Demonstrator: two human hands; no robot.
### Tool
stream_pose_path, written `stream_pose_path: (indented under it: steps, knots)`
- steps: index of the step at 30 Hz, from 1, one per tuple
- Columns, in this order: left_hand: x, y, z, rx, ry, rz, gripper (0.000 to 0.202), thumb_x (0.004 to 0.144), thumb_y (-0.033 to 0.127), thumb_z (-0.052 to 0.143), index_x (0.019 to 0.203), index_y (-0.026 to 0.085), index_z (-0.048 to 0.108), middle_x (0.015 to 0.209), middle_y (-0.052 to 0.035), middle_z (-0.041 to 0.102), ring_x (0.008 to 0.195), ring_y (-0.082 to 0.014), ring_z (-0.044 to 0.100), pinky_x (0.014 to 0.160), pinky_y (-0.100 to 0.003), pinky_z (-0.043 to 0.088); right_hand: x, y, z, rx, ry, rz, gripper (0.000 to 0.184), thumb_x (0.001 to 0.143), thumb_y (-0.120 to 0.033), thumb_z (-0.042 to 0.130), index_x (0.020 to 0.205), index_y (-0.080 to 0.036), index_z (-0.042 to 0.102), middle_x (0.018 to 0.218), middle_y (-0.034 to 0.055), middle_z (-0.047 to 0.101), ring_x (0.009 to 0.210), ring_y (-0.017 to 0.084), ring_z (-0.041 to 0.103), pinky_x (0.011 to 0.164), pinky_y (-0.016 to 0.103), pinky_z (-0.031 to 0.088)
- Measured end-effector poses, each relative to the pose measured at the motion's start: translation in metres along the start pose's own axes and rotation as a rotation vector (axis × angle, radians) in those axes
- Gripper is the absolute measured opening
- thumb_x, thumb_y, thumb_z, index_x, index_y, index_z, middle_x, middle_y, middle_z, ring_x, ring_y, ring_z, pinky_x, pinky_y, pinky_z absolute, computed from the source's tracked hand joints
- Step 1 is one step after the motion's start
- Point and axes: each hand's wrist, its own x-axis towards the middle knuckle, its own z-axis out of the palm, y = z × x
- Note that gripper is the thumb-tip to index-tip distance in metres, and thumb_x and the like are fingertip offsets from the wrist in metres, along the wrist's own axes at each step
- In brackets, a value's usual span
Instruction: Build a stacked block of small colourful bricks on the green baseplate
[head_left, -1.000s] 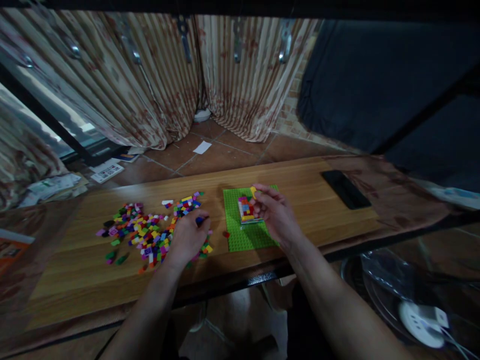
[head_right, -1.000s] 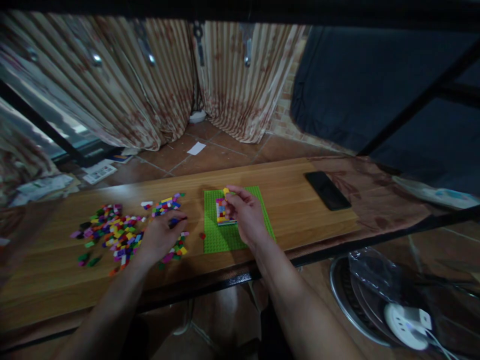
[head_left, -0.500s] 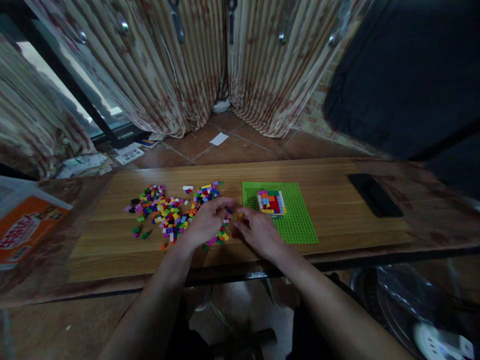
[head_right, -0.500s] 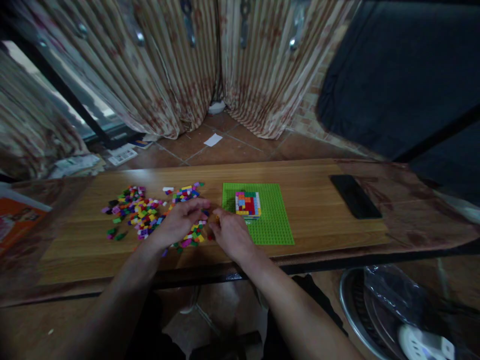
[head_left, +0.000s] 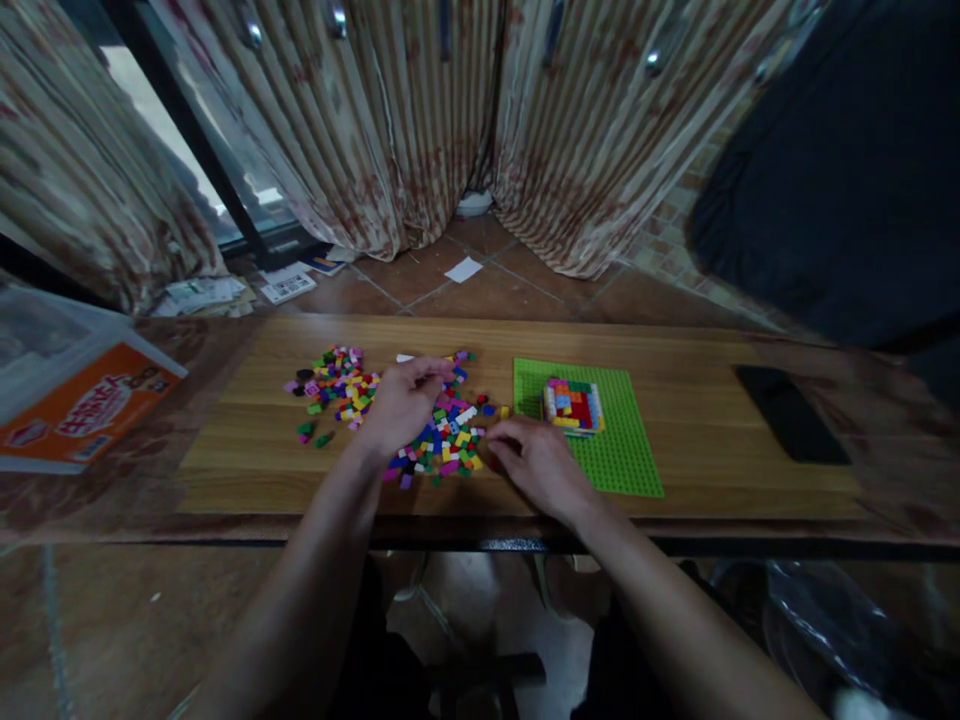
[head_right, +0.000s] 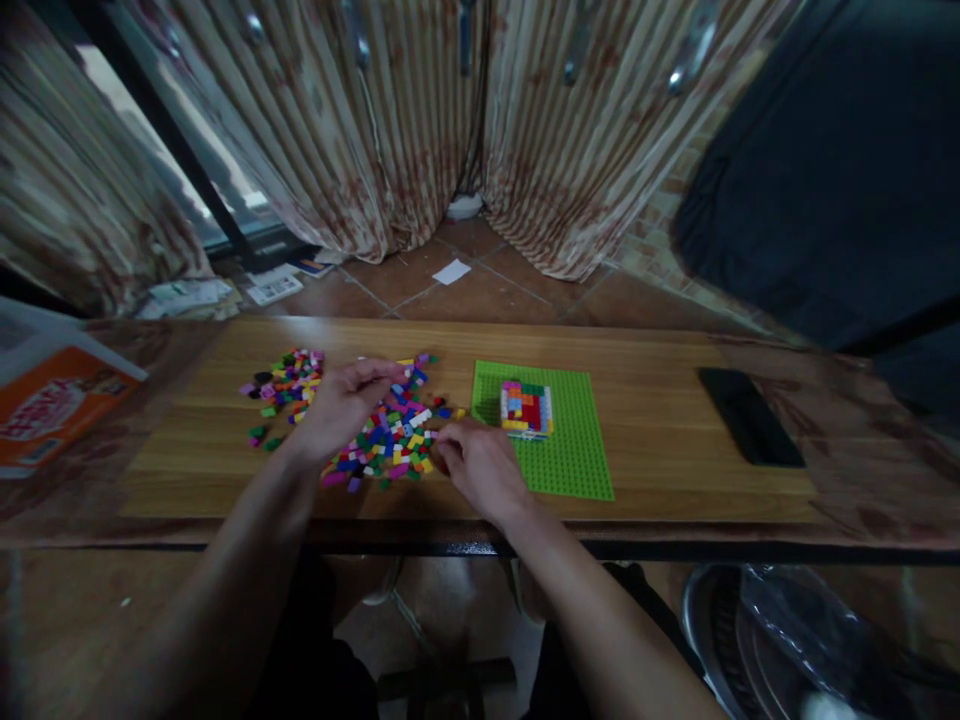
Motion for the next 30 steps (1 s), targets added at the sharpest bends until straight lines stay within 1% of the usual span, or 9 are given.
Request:
stream_pose_path:
  steps: [5, 10, 14, 16, 18, 20, 26, 28, 30]
  knots:
    - [-0.002, 0.002, 0.005, -0.007, -0.030, 0.017, 0.023, 0.078, 0.022, 0.057, 0.093, 0.014, 0.072, 0.091, -0.0058, 0.073, 0.084, -0.0190, 0.065, 0.078, -0.029, 0.049, 0.008, 0.002, 0.010, -0.094, 0.000, 0.000, 0.017, 0.087, -0.016, 0.056, 0.097, -0.021, 0.069, 0.095, 0.0051, 0.069, 0.089, 0.019, 0.063, 0.081, 0.030, 0.044]
    - [-0.003, 0.001, 0.007, 0.049, -0.067, 0.026, 0.024, 0.079, 0.025, 0.058, 0.095, 0.013, 0.072, 0.097, -0.0074, 0.073, 0.089, -0.0208, 0.065, 0.083, -0.032, 0.049, 0.013, 0.000, 0.016, -0.206, -0.003, 0.020, 0.017, 0.089, -0.016, 0.052, 0.090, -0.021, 0.068, 0.093, 0.0054, 0.067, 0.085, 0.019, 0.062, 0.077, 0.029, 0.043]
    - [-0.005, -0.001, 0.013, 0.051, -0.107, 0.034, 0.023, 0.079, 0.027, 0.058, 0.092, 0.015, 0.072, 0.093, -0.0060, 0.073, 0.088, -0.0201, 0.065, 0.081, -0.031, 0.049, 0.014, -0.002, 0.013, -0.128, 0.059, -0.019, 0.015, 0.090, -0.016, 0.051, 0.088, -0.019, 0.065, 0.090, 0.0046, 0.066, 0.085, 0.018, 0.062, 0.078, 0.028, 0.043]
    - [-0.008, 0.000, 0.018, 0.007, -0.177, 0.022, 0.023, 0.078, 0.031, 0.060, 0.090, 0.015, 0.072, 0.089, -0.0051, 0.072, 0.084, -0.0192, 0.064, 0.077, -0.030, 0.049, 0.012, -0.005, 0.010, -0.055, 0.109, -0.049, 0.014, 0.091, -0.016, 0.051, 0.090, -0.018, 0.064, 0.089, 0.0044, 0.066, 0.085, 0.017, 0.062, 0.079, 0.028, 0.044]
    - [-0.010, 0.002, 0.024, -0.068, -0.264, -0.012, 0.025, 0.076, 0.034, 0.064, 0.089, 0.014, 0.071, 0.086, -0.0046, 0.071, 0.079, -0.0180, 0.063, 0.073, -0.029, 0.049, 0.010, -0.008, 0.006, 0.008, 0.163, -0.072, 0.013, 0.091, -0.016, 0.051, 0.091, -0.018, 0.064, 0.090, 0.0044, 0.066, 0.085, 0.017, 0.062, 0.080, 0.027, 0.044]
    - [-0.012, 0.004, 0.028, -0.155, -0.305, -0.073, 0.026, 0.072, 0.035, 0.069, 0.088, 0.014, 0.071, 0.084, -0.0041, 0.070, 0.077, -0.0165, 0.063, 0.071, -0.028, 0.049, 0.008, -0.011, 0.002, 0.065, 0.206, -0.080, 0.012, 0.090, -0.015, 0.052, 0.091, -0.018, 0.064, 0.089, 0.0041, 0.066, 0.085, 0.016, 0.062, 0.080, 0.027, 0.045]
    - [-0.015, 0.009, 0.032, -0.380, -0.290, -0.318, 0.030, 0.061, 0.031, 0.078, 0.084, 0.014, 0.069, 0.075, -0.0005, 0.067, 0.065, -0.0111, 0.059, 0.061, -0.022, 0.045, 0.004, -0.013, -0.008, 0.226, 0.303, -0.040, 0.011, 0.088, -0.016, 0.055, 0.088, -0.019, 0.065, 0.084, 0.0025, 0.066, 0.079, 0.015, 0.062, 0.074, 0.026, 0.046]
    - [-0.016, 0.011, 0.034, -0.416, -0.296, -0.361, 0.030, 0.062, 0.031, 0.078, 0.086, 0.015, 0.069, 0.076, -0.0007, 0.068, 0.065, -0.0107, 0.060, 0.060, -0.021, 0.044, 0.003, -0.013, -0.011, 0.241, 0.307, -0.034, 0.011, 0.087, -0.016, 0.055, 0.087, -0.019, 0.065, 0.083, 0.0022, 0.066, 0.078, 0.014, 0.062, 0.073, 0.026, 0.046]
    - [-0.017, 0.012, 0.036, -0.436, -0.300, -0.366, 0.030, 0.063, 0.032, 0.077, 0.088, 0.015, 0.069, 0.078, -0.0012, 0.068, 0.066, -0.0102, 0.060, 0.060, -0.021, 0.043, 0.003, -0.013, -0.013, 0.239, 0.301, -0.028, 0.011, 0.086, -0.015, 0.056, 0.085, -0.019, 0.065, 0.082, 0.0018, 0.066, 0.077, 0.014, 0.061, 0.072, 0.026, 0.046]
